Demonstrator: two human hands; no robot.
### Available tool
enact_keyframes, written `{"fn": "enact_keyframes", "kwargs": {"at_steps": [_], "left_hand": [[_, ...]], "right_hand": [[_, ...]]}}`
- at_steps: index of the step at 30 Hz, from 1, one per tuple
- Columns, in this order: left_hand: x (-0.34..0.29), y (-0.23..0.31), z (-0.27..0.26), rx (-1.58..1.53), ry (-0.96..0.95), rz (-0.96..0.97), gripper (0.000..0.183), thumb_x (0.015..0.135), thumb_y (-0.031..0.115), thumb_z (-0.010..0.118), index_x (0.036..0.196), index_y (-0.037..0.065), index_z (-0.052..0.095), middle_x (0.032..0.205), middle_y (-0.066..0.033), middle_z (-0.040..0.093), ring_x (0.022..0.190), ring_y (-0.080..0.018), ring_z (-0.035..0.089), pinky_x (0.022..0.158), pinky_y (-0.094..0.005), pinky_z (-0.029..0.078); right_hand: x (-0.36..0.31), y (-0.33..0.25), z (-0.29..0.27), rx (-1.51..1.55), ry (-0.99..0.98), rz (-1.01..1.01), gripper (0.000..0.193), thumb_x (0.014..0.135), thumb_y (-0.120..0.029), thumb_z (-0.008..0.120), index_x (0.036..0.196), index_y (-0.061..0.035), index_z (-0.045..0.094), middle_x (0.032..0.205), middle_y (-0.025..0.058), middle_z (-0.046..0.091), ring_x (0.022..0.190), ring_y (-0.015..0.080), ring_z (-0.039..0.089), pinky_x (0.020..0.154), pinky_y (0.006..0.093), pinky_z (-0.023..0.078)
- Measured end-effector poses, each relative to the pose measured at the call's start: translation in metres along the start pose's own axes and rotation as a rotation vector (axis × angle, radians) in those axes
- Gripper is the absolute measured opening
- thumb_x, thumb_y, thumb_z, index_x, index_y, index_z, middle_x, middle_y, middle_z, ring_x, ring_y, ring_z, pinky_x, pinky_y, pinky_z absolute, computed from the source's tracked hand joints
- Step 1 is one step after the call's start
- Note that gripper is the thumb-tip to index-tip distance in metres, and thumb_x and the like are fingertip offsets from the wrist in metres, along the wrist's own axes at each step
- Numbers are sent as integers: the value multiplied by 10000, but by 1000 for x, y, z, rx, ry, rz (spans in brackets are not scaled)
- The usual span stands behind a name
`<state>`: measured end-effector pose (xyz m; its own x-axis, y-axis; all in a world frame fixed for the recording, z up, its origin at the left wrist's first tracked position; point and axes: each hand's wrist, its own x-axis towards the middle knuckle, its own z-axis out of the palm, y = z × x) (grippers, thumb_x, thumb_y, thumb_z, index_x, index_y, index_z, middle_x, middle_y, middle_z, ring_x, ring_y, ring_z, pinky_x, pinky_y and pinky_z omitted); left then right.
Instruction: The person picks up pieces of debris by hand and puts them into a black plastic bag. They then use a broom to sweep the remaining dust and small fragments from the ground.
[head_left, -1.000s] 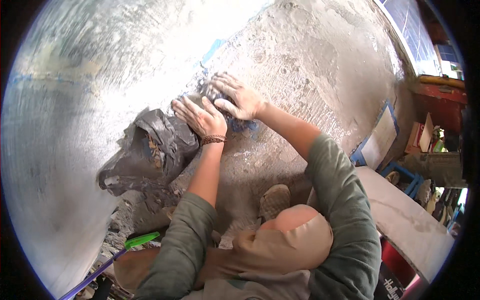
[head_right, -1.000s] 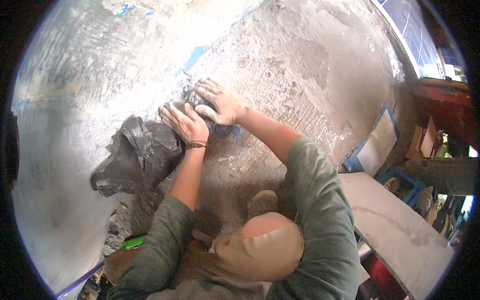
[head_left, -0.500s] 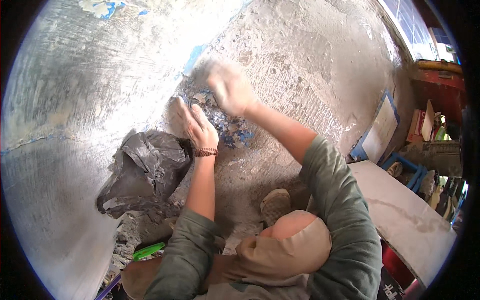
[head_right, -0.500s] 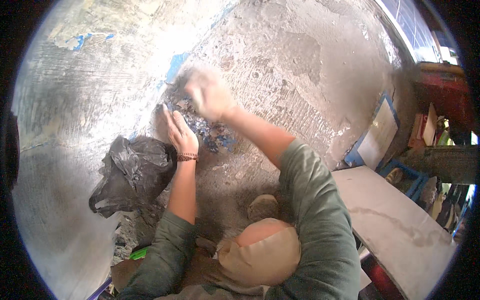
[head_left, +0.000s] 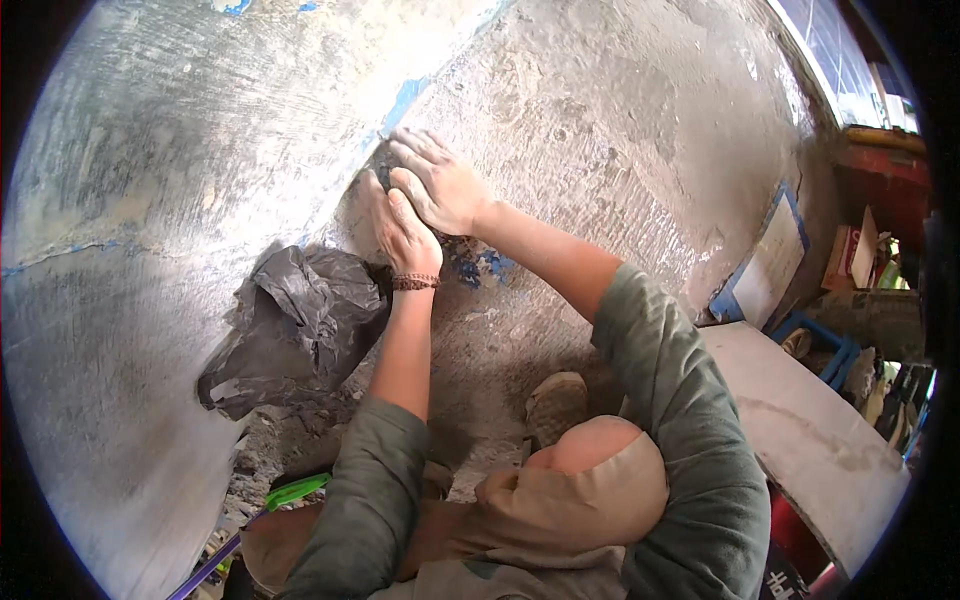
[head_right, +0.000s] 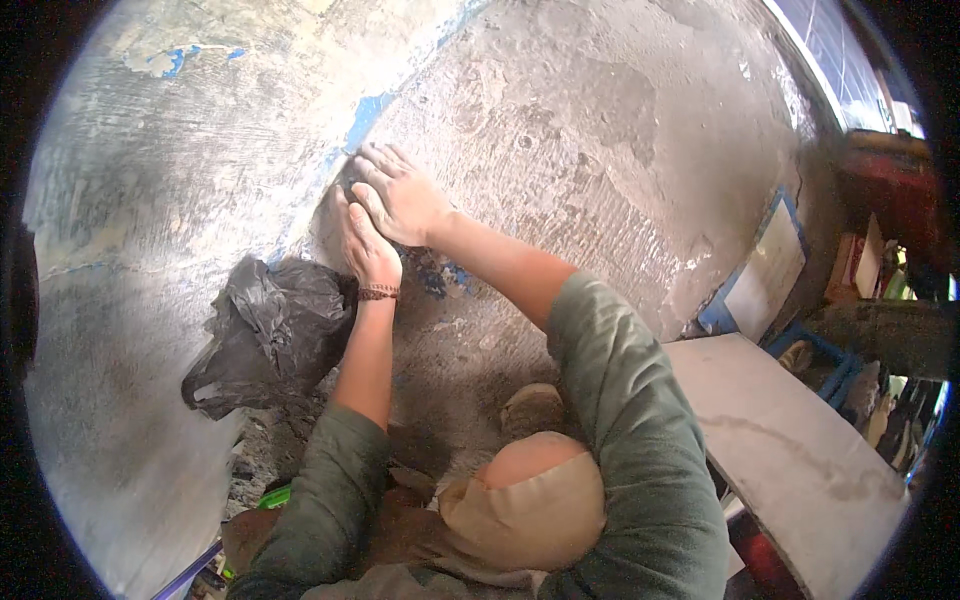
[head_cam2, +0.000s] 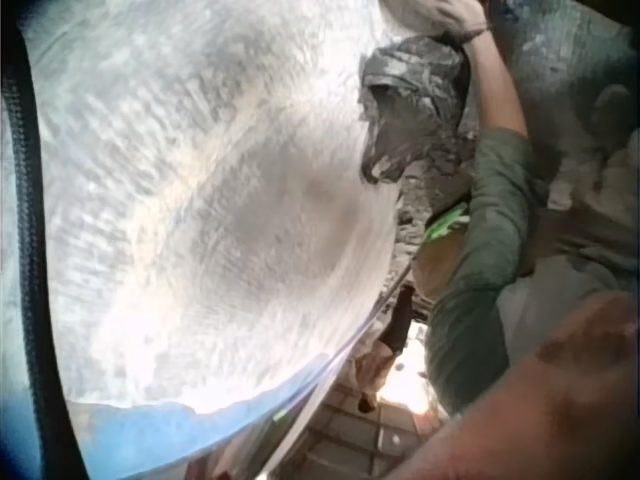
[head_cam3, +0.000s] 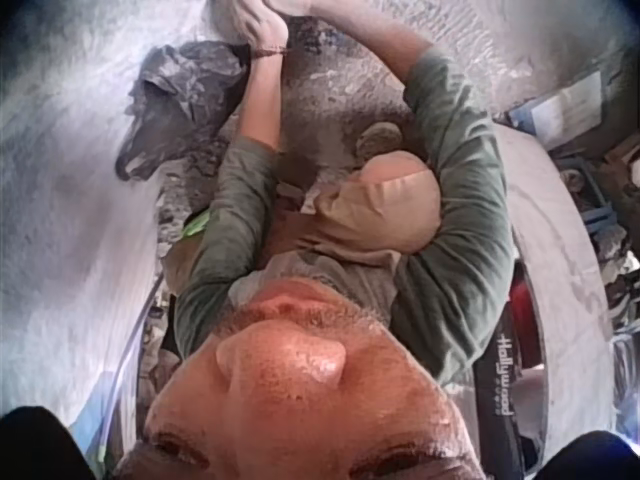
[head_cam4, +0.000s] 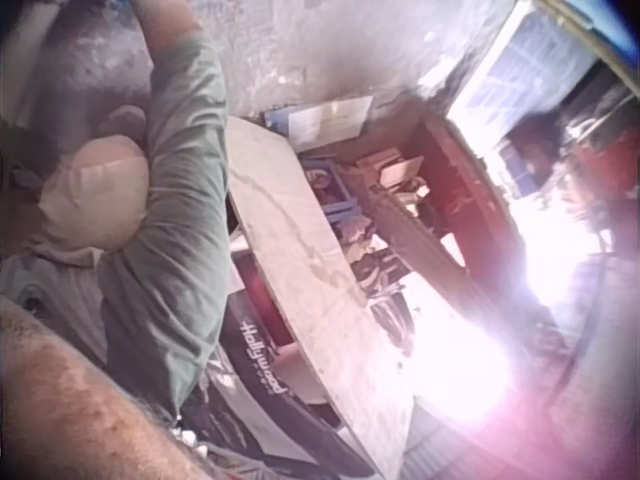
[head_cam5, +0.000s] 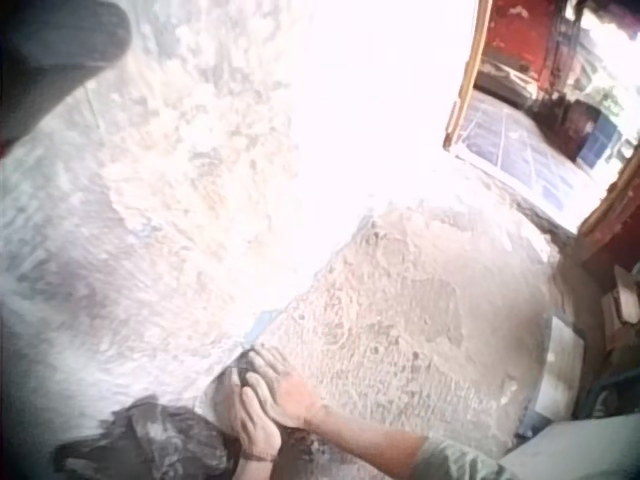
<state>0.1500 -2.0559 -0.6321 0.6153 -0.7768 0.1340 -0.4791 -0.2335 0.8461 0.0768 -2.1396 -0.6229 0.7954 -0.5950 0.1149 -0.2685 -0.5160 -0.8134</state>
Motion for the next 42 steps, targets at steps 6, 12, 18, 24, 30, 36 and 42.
{"fn": "enact_keyframes", "kwargs": {"at_steps": [6,12,18,24,30,36,42], "left_hand": [[-13,4,-2,-231,27,-165,635,979,433,238,1383,-56,271,1440,-264,260,1350,-395,214,1109,-449,174],[-6,-3,-4,93,263,-311,707,963,484,244,1408,-63,196,1471,-313,75,1388,-403,68,1127,-474,54],[-8,-13,-8,-142,-15,-133,607,988,386,254,1399,-60,232,1447,-249,264,1364,-353,211,1125,-425,126],[6,-8,-12,203,-7,170,543,990,354,284,1325,-64,372,1396,-268,338,1325,-411,266,1102,-481,179],[-1,-8,-8,290,-47,277,527,994,344,248,1342,-36,363,1341,-249,424,1294,-400,335,1070,-479,261],[1,-7,-23,69,-100,183,452,986,233,276,1355,-13,365,1335,-214,454,1238,-310,440,1035,-373,332],[-13,3,-9,-214,-20,-64,564,991,379,253,1360,-37,343,1382,-246,375,1266,-347,387,1045,-396,301]], "right_hand": [[0,2,23,-216,51,-99,556,941,-370,339,1306,41,419,1390,207,388,1350,310,283,1136,424,144],[7,-6,31,-392,176,-85,494,915,-313,406,1286,11,451,1387,190,398,1342,303,298,1135,413,166],[-19,-10,5,-82,119,-155,479,872,-298,474,1231,19,486,1343,189,444,1327,323,320,1123,391,200],[-139,-27,7,-468,297,386,969,830,-645,439,1392,95,165,1460,321,98,1377,446,48,1114,531,45],[-101,-19,22,-571,185,301,917,862,-626,376,1405,79,155,1455,320,130,1375,451,51,1120,521,30],[-54,-5,2,-297,158,-56,838,860,-570,405,1408,35,214,1442,302,200,1367,413,161,1138,461,98],[1,18,4,-235,213,-202,646,855,-484,487,1266,14,477,1335,238,436,1306,381,327,1118,460,185]]}}
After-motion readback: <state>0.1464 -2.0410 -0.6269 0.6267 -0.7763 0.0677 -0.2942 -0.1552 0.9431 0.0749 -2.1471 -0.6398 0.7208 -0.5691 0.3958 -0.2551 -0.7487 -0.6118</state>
